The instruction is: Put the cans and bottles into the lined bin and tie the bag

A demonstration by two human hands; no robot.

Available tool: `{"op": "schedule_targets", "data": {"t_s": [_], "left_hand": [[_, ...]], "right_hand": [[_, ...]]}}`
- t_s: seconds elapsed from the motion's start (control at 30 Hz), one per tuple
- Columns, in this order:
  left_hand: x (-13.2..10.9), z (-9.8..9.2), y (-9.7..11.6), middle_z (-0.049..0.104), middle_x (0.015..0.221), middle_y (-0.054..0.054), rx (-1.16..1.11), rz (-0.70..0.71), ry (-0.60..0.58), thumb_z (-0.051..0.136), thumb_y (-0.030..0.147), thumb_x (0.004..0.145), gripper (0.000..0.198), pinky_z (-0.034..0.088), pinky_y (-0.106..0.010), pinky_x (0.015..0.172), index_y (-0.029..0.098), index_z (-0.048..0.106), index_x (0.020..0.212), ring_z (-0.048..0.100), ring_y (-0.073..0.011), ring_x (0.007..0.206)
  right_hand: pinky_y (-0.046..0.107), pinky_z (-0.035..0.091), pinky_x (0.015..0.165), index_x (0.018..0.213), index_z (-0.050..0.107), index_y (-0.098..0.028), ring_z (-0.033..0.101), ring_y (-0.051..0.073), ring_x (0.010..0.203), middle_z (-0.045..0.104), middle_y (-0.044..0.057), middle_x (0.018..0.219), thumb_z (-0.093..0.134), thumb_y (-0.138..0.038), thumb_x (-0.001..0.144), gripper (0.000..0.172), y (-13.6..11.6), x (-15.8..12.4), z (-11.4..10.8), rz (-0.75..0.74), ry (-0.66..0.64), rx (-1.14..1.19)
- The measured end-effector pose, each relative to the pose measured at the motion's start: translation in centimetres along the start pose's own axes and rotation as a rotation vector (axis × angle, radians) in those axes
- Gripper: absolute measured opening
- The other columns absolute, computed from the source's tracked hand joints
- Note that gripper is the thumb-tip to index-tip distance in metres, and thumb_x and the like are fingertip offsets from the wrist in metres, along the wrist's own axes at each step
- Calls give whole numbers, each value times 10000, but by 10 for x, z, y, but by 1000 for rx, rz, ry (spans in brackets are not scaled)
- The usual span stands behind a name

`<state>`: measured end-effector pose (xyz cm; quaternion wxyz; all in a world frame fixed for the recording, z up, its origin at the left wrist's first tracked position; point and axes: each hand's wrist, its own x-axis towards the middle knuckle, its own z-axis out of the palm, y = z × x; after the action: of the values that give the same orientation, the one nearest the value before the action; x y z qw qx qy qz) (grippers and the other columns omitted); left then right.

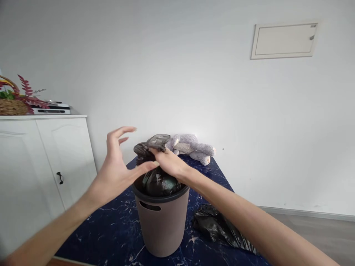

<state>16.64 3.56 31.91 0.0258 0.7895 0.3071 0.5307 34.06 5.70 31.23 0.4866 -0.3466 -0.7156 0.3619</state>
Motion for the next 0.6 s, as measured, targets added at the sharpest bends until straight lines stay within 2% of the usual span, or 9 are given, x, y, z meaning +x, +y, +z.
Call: {"op": "schedule_targets", "data": {"t_s": [0.03,0.1,0.2,0.27,0.37,0.43,0.5,0.57,0.6], "left_hand": [[-6,4,-5,394,1581,-139,-39,-107,12,935,528,724,995,390,-595,1224,323,339,1493,366,-391,1520],[-13,12,-14,439,1554,-159,-172,-309,-113,961,527,681,1122,499,-577,1132,347,238,1520,474,-394,1462],[-8,26,-21,590,1433,-163,-409,-477,-270,954,450,714,1073,568,-543,1054,334,236,1503,627,-360,1327],[0,32,-21,652,1363,-162,-506,-469,-262,936,387,739,947,560,-539,1068,284,338,1466,653,-351,1296],[9,35,-19,709,1283,-146,-549,-373,-312,870,299,781,611,531,-530,1099,220,572,1308,659,-353,1281],[11,34,-20,738,1214,-125,-510,-348,-353,818,258,794,446,537,-514,1072,206,651,1205,680,-351,1227],[12,32,-23,756,1128,-103,-439,-345,-359,764,238,805,325,551,-483,1010,203,683,1118,698,-341,1150],[14,31,-25,762,1042,-84,-382,-323,-362,717,233,817,196,548,-446,961,206,705,1010,699,-329,1085],[15,31,-27,762,1005,-79,-363,-308,-367,704,242,823,142,542,-433,942,208,715,960,695,-324,1058]], "right_hand": [[493,550,1006,1069,765,-240,672,305,1120,772,87,1049,566,-499,998,334,-3,0,-2,75,39,59],[515,519,1071,1123,772,-235,679,311,1156,778,102,1139,531,-536,1028,396,-11,-1,-5,210,93,111],[523,471,1134,1098,771,-245,677,311,1171,769,100,1199,559,-530,1029,362,-18,-2,-7,241,107,72],[517,481,1116,1044,761,-253,674,309,1126,774,85,1123,629,-516,993,299,-19,-1,-9,135,80,44],[467,539,989,981,734,-245,654,269,972,744,51,949,678,-520,952,282,-14,-2,-15,-6,36,21],[395,552,814,932,705,-231,596,216,796,666,18,791,678,-525,949,295,-10,-4,-21,7,44,-5],[325,479,639,874,660,-230,460,157,621,507,-37,638,682,-512,956,294,-8,-6,-27,62,31,-7],[296,396,555,809,612,-241,334,128,546,363,-73,577,681,-507,966,316,-7,-9,-34,87,-20,18],[296,392,549,785,601,-247,330,129,543,351,-72,574,677,-510,972,331,-8,-9,-37,76,-49,27]]}}
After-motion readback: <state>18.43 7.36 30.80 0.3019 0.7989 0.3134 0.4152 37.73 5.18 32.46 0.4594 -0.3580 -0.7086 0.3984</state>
